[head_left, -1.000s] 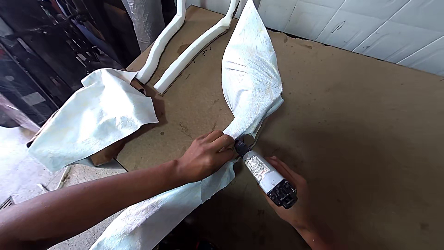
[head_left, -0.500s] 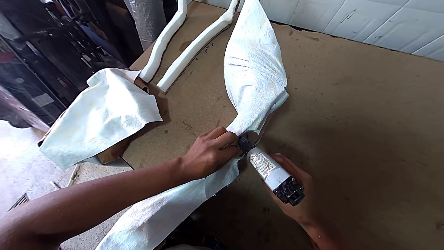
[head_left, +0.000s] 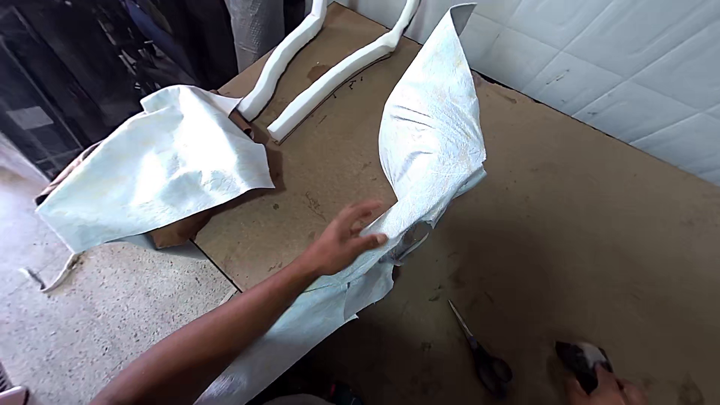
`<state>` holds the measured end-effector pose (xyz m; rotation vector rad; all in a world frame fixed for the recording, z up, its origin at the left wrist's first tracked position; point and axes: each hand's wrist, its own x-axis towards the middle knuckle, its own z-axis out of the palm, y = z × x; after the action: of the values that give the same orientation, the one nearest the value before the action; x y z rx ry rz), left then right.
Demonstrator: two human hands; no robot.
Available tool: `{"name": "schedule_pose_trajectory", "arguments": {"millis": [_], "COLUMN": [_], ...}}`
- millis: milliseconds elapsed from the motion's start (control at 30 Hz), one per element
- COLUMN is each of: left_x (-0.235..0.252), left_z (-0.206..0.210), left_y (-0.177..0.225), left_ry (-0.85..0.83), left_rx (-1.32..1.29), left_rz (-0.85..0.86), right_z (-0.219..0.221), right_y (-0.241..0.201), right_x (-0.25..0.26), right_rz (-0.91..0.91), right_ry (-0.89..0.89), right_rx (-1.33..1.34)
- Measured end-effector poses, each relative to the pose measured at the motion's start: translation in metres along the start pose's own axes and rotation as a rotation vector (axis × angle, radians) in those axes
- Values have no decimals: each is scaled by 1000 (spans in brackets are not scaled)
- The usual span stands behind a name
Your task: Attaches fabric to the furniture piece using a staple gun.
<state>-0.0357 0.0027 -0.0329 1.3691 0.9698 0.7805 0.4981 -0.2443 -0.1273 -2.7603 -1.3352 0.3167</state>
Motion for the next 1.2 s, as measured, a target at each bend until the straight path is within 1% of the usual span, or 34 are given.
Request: {"name": "schedule_pose_trajectory", "arguments": {"millis": [33, 67, 100, 167, 233, 267, 300, 367, 433, 500, 567, 600, 667, 733, 767, 833, 900, 967, 1033, 1133, 1200], "left_x": [0, 1, 2, 6, 7, 5, 1, -6, -9, -10, -13, -13, -9, -4, 0, 7, 10, 11, 12, 10, 9], "left_z": [-4, -9, -11, -16, -19, -20, -19, -13, -10, -11, -12, -14, -23, -31, -34, -34, -32, -24, -15, -7, -5], "left_y": [1, 1, 0, -1, 2, 4, 4, -1, -6, -10, -12, -13, -17, -28, -35, -42, -31, -16, -10, -7, -6], "left_ry": [-69, -140, -192, -287, -383, -407, -402, -318, -260, -217, -188, -202, -245, -264, -279, -353, -411, -399, -380, -359, -358], "left_rx": [33, 53, 71, 125, 194, 224, 261, 351, 390, 347, 276, 207, -22, -199, -239, -196, -100, 5, 84, 167, 162], "left_rz": [-82, -126, -137, -133, -107, -86, -74, -56, -68, -68, -82, -97, -126, -147, -159, -208, -260, -298, -294, -270, -243], "right_z": [0, -6, -17, -35, -34, -29, -24, -18, -16, -15, -11, -7, 2, 14, 19, 27, 34, 42, 51, 59, 64], "right_y": [-15, -44, -88, -201, -302, -339, -368, -404, -421, -426, -424, -420, -415, -414, -416, -420, -425, -425, -423, -425, -426], "right_x": [-3, -11, -24, -61, -90, -95, -97, -96, -96, -98, -99, -98, -94, -96, -97, -97, -98, -97, -97, -98, -97], "right_rz": [-50, -117, -183, -261, -308, -331, -342, -314, -299, -362, -444, -485, -549, -569, -573, -587, -588, -578, -555, -542, -546], "right_ry": [7, 0, -38, -194, -369, -397, -380, -288, -190, -112, -71, -70, -72, -12, 27, 114, 211, 312, 390, 448, 463], "right_rx": [37, 122, 252, 599, 856, 913, 925, 850, 825, 855, 957, 1014, 1123, 1196, 1227, 1270, 1291, 1310, 1354, 1424, 1458]}}
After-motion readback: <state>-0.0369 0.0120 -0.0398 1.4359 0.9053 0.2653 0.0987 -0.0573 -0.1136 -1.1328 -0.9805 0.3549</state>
